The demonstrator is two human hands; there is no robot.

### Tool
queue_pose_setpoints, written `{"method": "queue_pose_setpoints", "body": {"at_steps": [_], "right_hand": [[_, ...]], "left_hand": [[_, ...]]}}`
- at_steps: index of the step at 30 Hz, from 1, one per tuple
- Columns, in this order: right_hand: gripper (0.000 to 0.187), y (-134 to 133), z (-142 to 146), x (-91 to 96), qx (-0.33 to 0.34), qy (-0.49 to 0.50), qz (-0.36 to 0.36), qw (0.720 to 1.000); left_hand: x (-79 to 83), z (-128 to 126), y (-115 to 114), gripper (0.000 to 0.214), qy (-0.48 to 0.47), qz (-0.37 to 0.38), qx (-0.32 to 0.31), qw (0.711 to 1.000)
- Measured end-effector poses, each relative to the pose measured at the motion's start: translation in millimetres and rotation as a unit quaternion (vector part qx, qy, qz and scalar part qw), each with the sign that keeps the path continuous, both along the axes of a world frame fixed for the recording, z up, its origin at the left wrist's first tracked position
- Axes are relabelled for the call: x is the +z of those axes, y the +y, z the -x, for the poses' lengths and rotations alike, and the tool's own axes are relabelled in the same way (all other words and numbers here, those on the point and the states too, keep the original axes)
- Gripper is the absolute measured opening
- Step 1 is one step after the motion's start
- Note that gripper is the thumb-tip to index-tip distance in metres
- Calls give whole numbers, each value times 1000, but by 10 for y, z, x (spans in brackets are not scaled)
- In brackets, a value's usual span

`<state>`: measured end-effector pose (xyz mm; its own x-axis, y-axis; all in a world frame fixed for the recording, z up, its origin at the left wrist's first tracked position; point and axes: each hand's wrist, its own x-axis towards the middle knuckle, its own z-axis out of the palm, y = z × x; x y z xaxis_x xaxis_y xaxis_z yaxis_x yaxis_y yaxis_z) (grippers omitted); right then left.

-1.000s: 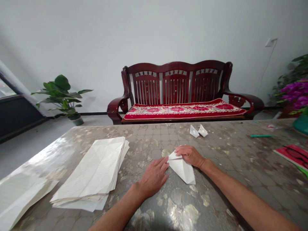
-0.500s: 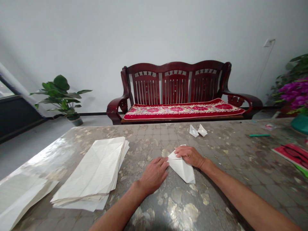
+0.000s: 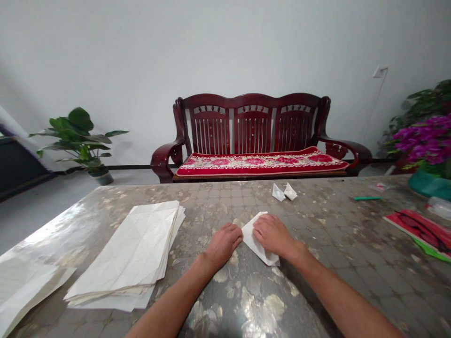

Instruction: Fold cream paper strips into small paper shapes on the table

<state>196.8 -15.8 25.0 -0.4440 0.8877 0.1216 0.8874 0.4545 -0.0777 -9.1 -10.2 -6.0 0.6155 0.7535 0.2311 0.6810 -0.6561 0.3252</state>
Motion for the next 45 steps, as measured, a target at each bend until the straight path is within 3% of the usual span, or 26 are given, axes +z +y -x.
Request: {"method": "queue_pose_setpoints", "body": {"at_steps": [6, 15, 19, 25, 29, 33, 35, 38, 45], "right_hand": [[17, -244, 207, -225, -109, 9, -62, 992], [11, -184, 159, -351, -113, -4, -96, 989], [9, -94, 68, -357, -60, 29, -89, 994], [13, 145, -81, -182, 130, 27, -11, 991], [20, -60, -6, -136, 100, -1, 8, 995], [38, -452, 118, -317, -25, 51, -21, 998], [46, -551, 115, -416, -37, 81, -20, 996], [46, -514, 15, -472, 5, 106, -6, 994], [39, -150, -194, -378, 100, 124, 18, 987]], "left_hand": [[-34, 16, 77, 16, -17, 14, -1, 1000], [-2, -25, 158, 17, -30, 34, -2, 999], [3, -40, 69, 15, -21, 32, 13, 999], [-29, -92, -225, 18, 63, 5, 57, 996], [-19, -143, -295, 17, 109, -11, 59, 992], [-48, -166, -321, 17, 116, -33, 60, 991], [-81, -170, -342, 17, 115, -45, 57, 991], [-116, -172, -374, 17, 108, -69, 48, 991], [-34, -125, -366, 9, 61, -73, -20, 995]]}}
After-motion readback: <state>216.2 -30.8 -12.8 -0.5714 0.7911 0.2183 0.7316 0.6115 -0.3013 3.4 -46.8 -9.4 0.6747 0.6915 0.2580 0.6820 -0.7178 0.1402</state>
